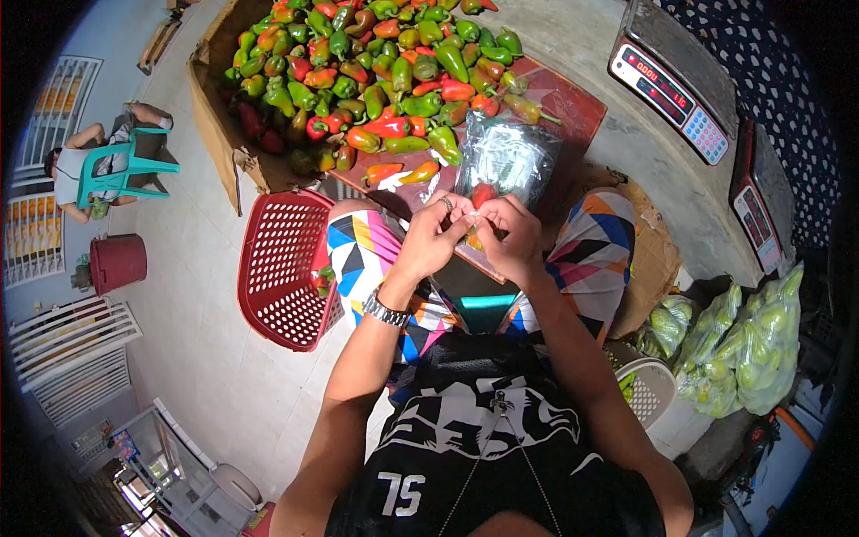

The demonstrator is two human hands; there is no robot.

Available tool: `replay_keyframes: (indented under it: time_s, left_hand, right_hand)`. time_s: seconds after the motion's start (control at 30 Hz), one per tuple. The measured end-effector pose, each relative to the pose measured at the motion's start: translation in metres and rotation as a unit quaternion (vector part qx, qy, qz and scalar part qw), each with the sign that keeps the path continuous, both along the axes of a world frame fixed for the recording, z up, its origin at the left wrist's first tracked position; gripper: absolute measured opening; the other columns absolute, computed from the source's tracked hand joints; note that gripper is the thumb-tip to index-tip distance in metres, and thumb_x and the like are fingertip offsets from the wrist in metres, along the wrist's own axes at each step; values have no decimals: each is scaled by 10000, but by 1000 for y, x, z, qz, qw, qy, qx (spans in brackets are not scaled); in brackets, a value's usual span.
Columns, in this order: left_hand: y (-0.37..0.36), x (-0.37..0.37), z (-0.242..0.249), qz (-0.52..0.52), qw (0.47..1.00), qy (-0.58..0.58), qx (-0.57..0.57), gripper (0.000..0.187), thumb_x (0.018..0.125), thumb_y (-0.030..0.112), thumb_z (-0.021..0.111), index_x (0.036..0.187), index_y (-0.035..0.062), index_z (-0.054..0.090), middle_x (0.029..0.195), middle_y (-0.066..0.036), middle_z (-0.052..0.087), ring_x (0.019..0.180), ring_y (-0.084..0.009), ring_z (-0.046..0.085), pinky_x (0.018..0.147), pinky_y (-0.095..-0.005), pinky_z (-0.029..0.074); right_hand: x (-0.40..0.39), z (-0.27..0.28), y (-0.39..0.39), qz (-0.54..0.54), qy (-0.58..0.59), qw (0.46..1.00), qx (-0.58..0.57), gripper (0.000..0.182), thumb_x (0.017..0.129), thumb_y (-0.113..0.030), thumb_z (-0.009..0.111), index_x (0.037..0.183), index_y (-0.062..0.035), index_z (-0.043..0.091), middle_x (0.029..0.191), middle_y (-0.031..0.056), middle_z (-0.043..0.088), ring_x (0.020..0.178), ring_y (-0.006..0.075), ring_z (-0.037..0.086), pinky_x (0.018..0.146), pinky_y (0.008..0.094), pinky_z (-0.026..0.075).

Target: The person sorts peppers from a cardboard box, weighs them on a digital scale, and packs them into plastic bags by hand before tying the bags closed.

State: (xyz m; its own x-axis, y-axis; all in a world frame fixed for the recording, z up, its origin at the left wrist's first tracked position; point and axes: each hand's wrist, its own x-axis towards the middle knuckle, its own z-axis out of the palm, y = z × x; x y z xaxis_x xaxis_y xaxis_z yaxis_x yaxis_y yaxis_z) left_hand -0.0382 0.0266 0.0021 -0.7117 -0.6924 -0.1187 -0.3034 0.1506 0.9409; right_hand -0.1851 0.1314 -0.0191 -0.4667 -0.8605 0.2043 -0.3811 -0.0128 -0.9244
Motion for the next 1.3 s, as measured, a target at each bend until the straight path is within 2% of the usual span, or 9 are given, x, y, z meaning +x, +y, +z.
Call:
replay_keyframes:
  time_s: [0.2, 0.33, 0.53, 0.73, 0.83, 0.93, 1.03, 1.13, 1.3]
  left_hand:
    - [-13, 3, -8, -59, 994, 8, 96, 121, 946, 70, 726, 1041, 10, 680, 938, -15, 574, 882, -144, 542, 809, -302, 456]
    - [-5, 2, -11, 42, 960, 69, 267, 131, 994, 103, 702, 1063, -8, 688, 975, 9, 672, 900, -85, 591, 820, -250, 472]
    - [5, 3, -12, 52, 958, 56, 277, 110, 1041, 101, 636, 1063, 16, 702, 951, 34, 677, 876, -50, 593, 789, -215, 469]
    - [10, 7, -13, 58, 947, 53, 310, 127, 997, 75, 652, 1077, -17, 690, 981, 5, 696, 908, -81, 624, 827, -247, 491]
    - [13, 7, -19, 48, 964, 65, 253, 139, 1002, 93, 654, 1085, -11, 693, 953, 0, 692, 884, -77, 611, 801, -252, 491]
    - [10, 11, -14, 14, 990, -5, 143, 135, 988, 92, 679, 1078, -6, 699, 932, -6, 686, 845, -78, 593, 768, -262, 490]
    - [12, 7, -18, 37, 990, 40, 132, 130, 955, 79, 720, 1063, 6, 708, 928, -8, 674, 815, -76, 575, 741, -271, 489]
    - [14, 4, -10, 60, 992, 45, 99, 135, 934, 72, 746, 1050, 11, 714, 937, -36, 683, 799, -114, 601, 745, -283, 498]
    - [12, 3, 6, -2, 984, 48, -171, 156, 952, 67, 724, 1093, 8, 694, 1009, -118, 672, 906, -281, 677, 807, -365, 535]
  right_hand:
    - [-5, -2, 3, 18, -2, 1000, 0, 120, 884, -33, 743, 969, -52, 660, 844, 83, 600, 692, 188, 664, 622, 325, 524]
    - [2, 4, 3, -45, 42, 998, 0, 137, 878, -33, 764, 965, -61, 662, 845, 80, 605, 689, 180, 661, 627, 317, 532]
    - [30, 12, 18, -89, 102, 991, 7, 146, 878, -36, 778, 978, -75, 678, 859, 63, 624, 683, 194, 663, 595, 337, 545]
    - [44, 15, 23, -140, 92, 986, -1, 178, 872, -29, 773, 1028, -71, 698, 898, 76, 650, 688, 218, 666, 595, 350, 545]
    - [36, 23, 22, -136, 102, 985, 30, 178, 876, -47, 778, 1034, -65, 698, 919, 87, 654, 711, 230, 676, 620, 361, 551]
    - [22, 11, 21, -48, 74, 996, 11, 169, 882, -47, 766, 1031, -67, 688, 932, 103, 646, 742, 271, 682, 651, 382, 556]
    - [16, 4, 19, -33, 97, 995, -5, 173, 886, -45, 747, 1033, -67, 659, 940, 128, 632, 789, 323, 680, 675, 412, 558]
    - [15, 0, 15, -30, 124, 992, -14, 168, 892, -47, 727, 1026, -63, 626, 949, 147, 618, 833, 363, 671, 708, 442, 560]
    - [13, -4, 13, -27, 112, 993, -6, 172, 897, -65, 724, 1023, -62, 606, 949, 152, 606, 859, 378, 666, 731, 464, 556]
